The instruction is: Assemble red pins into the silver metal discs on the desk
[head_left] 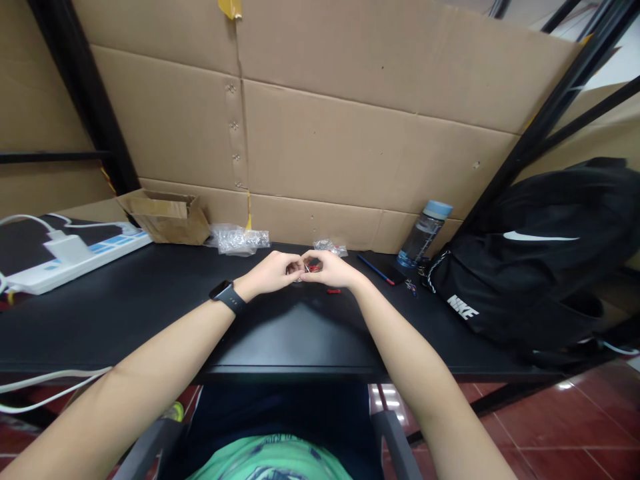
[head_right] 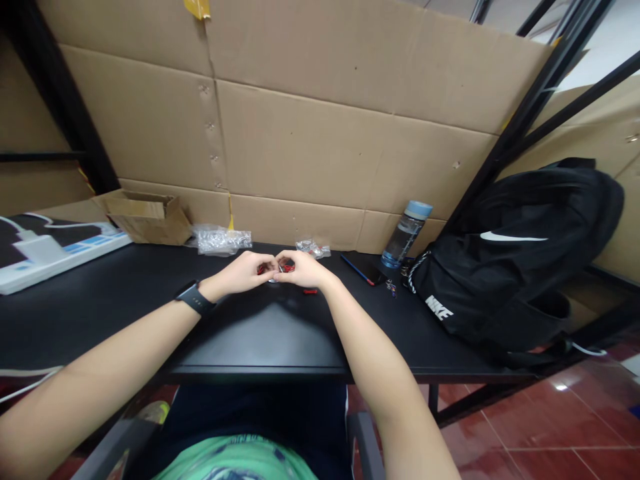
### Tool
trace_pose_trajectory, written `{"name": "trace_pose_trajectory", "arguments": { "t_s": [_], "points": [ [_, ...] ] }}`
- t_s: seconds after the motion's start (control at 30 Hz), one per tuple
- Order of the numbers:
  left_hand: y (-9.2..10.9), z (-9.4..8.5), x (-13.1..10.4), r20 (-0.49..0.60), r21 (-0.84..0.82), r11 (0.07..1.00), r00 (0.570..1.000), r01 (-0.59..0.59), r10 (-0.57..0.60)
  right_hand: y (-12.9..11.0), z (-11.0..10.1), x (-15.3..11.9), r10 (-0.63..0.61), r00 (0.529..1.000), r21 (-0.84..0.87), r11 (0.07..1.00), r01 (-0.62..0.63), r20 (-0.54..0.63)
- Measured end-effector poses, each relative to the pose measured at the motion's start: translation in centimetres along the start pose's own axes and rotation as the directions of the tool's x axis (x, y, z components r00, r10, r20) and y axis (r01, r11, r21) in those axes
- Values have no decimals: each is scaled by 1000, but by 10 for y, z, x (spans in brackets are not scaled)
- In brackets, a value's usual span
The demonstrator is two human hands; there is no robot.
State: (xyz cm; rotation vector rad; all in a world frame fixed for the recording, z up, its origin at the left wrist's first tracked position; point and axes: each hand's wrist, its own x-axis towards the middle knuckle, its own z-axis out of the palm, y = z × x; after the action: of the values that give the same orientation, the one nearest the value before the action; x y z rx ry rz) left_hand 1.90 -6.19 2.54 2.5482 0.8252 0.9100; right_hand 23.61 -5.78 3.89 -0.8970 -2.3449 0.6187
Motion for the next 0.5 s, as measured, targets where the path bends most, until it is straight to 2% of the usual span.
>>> {"name": "trace_pose_trajectory", "arguments": {
  "t_s": [0.5],
  "points": [
    [-3,1,0,19,9,1000,1000,-16,15,-1,7,1,52,998,-103,993,-49,24]
  ]
}}
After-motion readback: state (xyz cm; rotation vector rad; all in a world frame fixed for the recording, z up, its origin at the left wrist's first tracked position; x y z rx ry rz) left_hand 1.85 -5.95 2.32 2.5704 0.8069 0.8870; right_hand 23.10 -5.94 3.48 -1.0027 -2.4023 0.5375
